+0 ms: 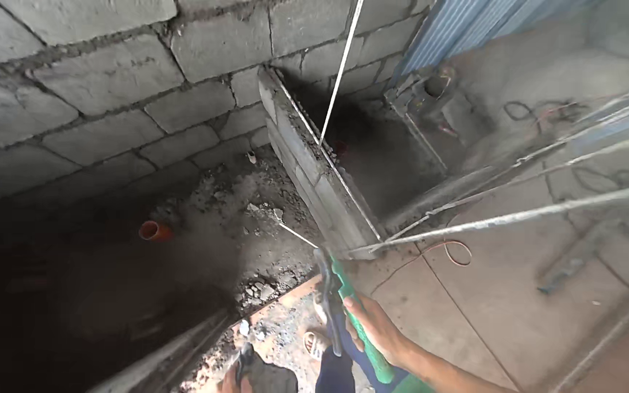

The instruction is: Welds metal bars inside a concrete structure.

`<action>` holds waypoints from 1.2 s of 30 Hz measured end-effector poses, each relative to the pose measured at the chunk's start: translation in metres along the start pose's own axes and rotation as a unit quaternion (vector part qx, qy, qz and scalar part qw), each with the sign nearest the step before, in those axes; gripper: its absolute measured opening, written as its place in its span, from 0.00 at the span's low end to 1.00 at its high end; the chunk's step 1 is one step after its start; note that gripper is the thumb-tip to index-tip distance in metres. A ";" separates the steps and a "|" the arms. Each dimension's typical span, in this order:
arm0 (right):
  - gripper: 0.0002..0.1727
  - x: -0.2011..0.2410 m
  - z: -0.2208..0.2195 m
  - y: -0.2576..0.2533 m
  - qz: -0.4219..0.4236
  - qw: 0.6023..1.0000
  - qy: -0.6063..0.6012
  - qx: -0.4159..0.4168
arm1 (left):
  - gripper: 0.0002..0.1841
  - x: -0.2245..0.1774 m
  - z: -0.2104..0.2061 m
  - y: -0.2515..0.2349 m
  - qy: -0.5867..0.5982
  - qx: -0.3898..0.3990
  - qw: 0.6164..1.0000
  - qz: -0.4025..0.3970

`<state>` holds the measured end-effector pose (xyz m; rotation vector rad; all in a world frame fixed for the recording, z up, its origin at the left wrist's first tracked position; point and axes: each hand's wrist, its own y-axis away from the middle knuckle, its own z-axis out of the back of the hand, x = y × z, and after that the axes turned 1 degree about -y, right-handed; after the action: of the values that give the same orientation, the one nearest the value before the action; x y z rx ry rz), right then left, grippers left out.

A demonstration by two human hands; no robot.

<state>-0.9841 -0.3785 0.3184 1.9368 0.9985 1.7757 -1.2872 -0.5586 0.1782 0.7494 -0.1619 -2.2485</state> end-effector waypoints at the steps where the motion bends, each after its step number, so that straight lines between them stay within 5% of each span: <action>1: 0.33 0.008 0.000 -0.005 0.011 1.000 -0.012 -0.014 | 0.20 -0.014 0.010 -0.037 -0.006 -0.003 1.000 -0.024; 7: 0.37 0.046 0.006 -0.069 0.066 0.988 -0.089 -0.111 | 0.17 -0.148 0.042 -0.254 -0.086 0.023 0.976 -0.198; 12: 0.39 0.056 0.008 -0.113 0.082 0.969 -0.138 -0.186 | 0.16 -0.297 0.048 -0.391 -0.229 0.086 0.910 -0.336; 18: 0.40 0.060 0.009 -0.141 0.126 0.939 -0.171 -0.272 | 0.17 -0.482 0.042 -0.489 -0.332 0.152 0.834 -0.413; 26: 0.45 0.086 -0.039 -0.214 0.118 0.859 -0.248 -0.433 | 0.21 -0.677 -0.001 -0.580 -0.235 0.026 0.751 -0.616; 30: 0.45 0.101 -0.076 -0.268 0.121 0.811 -0.309 -0.482 | 0.20 -0.716 -0.067 -0.574 -0.185 0.048 0.682 -0.706; 36: 0.42 0.088 -0.089 -0.319 0.170 0.803 -0.315 -0.476 | 0.21 -0.667 -0.177 -0.592 -0.164 0.170 0.604 -0.761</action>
<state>-1.1587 -0.1141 0.1871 1.7803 -0.4498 1.1850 -1.1876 0.3445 0.1487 0.7011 -0.1244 -4.1348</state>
